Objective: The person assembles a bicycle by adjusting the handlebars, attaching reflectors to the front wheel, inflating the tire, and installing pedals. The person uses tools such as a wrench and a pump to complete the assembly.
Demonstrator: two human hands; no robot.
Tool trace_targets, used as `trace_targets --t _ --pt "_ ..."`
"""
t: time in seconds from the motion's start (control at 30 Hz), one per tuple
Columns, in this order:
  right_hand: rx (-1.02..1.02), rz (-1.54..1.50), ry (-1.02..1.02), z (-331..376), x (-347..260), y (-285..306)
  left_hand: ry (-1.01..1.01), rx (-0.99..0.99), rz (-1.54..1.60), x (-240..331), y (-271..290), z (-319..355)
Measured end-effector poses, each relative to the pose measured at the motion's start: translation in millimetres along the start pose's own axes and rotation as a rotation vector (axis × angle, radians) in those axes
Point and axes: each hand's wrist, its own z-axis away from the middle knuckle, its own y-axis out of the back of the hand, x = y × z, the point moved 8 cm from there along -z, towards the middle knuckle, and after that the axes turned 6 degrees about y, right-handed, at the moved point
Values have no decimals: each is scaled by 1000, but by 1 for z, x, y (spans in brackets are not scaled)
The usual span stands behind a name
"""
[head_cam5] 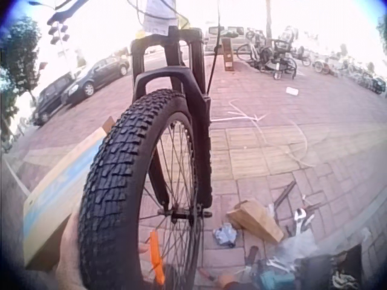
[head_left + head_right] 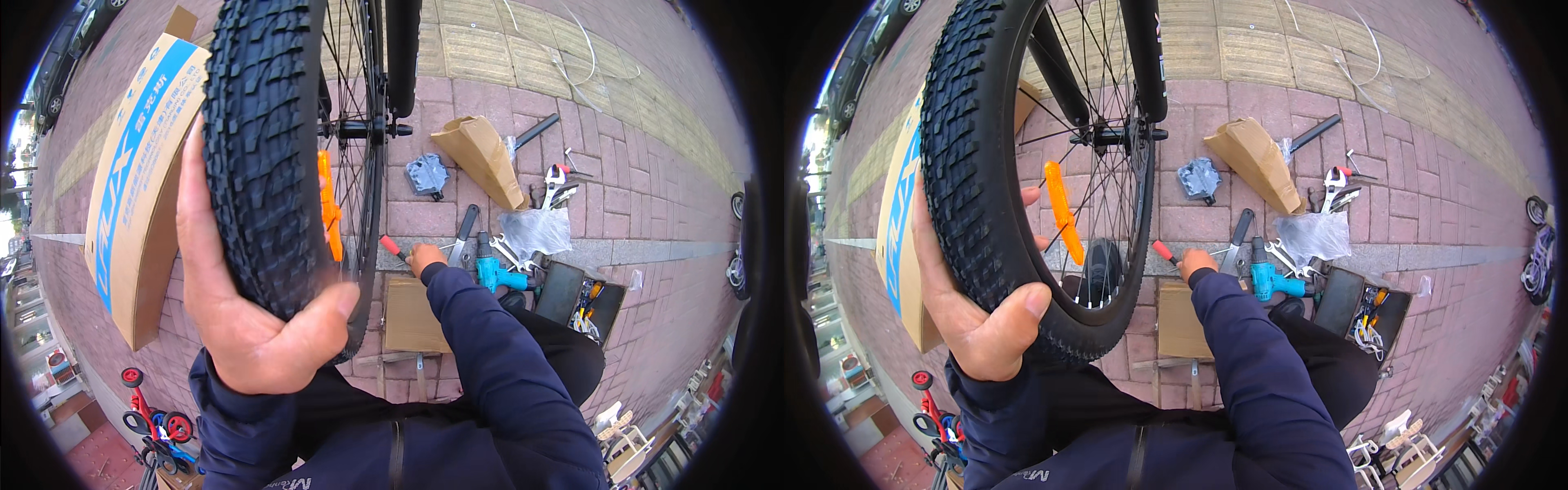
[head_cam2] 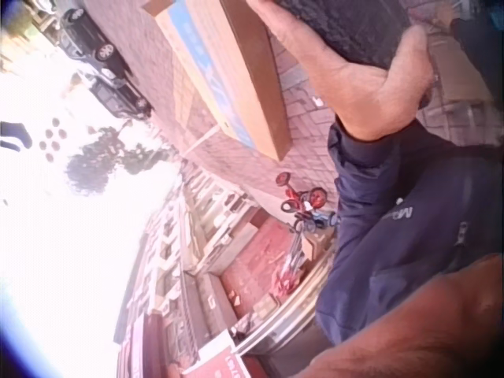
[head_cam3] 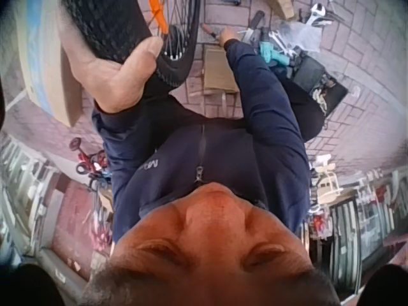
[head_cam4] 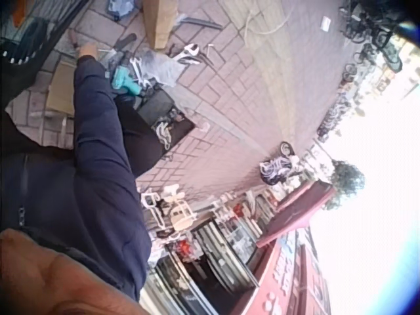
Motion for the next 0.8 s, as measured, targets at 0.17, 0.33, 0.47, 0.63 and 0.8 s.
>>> trace_targets --t 0.17,0.33,0.47,0.63,0.8 --pt "97 99 -40 -9 -16 -25 119 178 8 3 -1 8" --pt "221 71 135 -7 -25 -2 124 122 3 3 0 4" --pt "450 -452 -67 3 -22 55 2 11 -43 2 -1 -2" --pt "478 -1280 -42 10 -44 147 -42 -56 -23 5 -5 -2" --pt "1043 -1923 66 52 -66 217 -43 -81 51 8 -10 -5"
